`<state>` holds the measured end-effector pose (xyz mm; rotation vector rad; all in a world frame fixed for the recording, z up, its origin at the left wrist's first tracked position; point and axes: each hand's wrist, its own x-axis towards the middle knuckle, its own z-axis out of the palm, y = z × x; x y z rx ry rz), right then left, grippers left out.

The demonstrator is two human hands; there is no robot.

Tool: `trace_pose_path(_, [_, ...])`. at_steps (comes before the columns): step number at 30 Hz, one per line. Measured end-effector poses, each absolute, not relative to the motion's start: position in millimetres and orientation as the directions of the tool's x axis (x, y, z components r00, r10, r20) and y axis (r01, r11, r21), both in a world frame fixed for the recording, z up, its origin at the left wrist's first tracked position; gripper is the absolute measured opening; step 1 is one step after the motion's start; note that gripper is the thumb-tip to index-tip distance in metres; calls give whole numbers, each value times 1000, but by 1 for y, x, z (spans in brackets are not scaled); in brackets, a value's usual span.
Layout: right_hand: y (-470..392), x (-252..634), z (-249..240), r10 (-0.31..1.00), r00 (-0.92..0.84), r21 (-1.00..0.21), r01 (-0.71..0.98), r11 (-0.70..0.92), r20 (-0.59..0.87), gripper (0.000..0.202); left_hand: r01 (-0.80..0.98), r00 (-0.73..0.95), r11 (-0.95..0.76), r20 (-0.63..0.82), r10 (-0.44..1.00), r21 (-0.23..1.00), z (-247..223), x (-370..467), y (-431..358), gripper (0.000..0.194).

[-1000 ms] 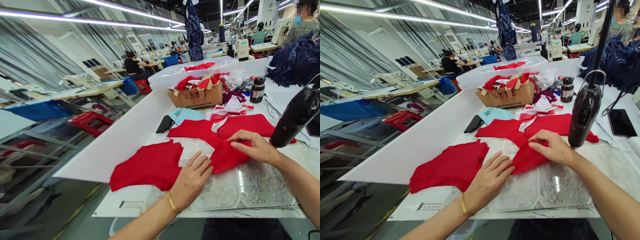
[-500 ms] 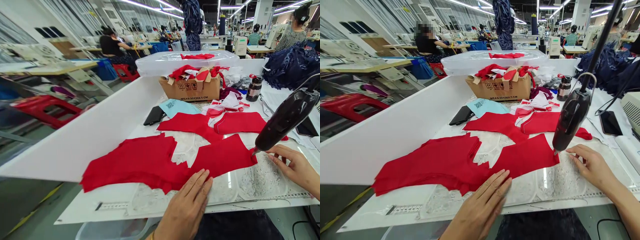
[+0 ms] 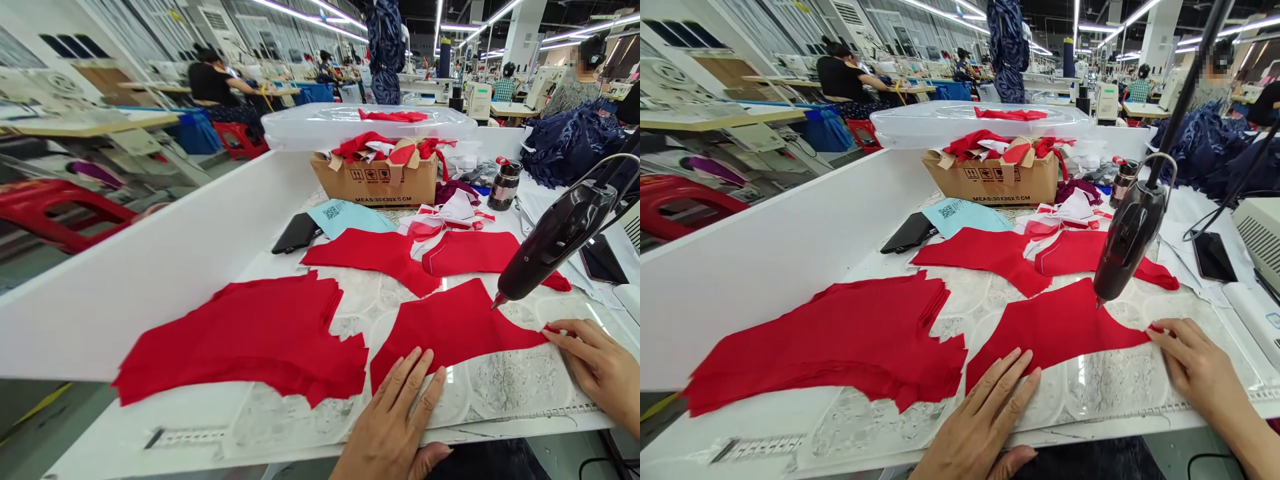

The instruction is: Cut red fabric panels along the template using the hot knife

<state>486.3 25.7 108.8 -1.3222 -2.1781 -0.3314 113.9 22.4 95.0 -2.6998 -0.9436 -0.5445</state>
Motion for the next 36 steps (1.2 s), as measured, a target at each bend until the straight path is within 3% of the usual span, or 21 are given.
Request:
trace_pose_path(5, [-4, 491, 111, 762, -199, -123, 931, 343, 616, 30, 625, 720, -779, 419, 553, -47, 101, 117, 22, 60])
trace_pose_path(10, [-11, 483, 117, 778, -221, -114, 929, 351, 589, 51, 626, 703, -779, 465, 538, -43, 93, 112, 20, 65])
trace_pose_path(16, [-26, 487, 119, 796, -158, -136, 948, 288, 584, 56, 637, 699, -770, 453, 554, -40, 91, 110, 10, 58])
trace_pose_path(22, [-24, 470, 124, 754, -114, -205, 926, 316, 646, 54, 676, 686, -736, 406, 604, -46, 102, 115, 1, 47])
trace_pose_path(26, [4, 437, 135, 708, -258, -196, 849, 490, 657, 40, 689, 658, -724, 418, 626, -1, 102, 113, 0, 49])
trace_pose_path(30, [49, 395, 139, 688, -451, -100, 792, 602, 569, 24, 690, 628, -723, 458, 629, 46, 100, 110, -3, 48])
trace_pose_path(36, [120, 335, 138, 831, -505, -155, 825, 544, 233, 22, 662, 578, -741, 552, 601, 114, 104, 105, -8, 36])
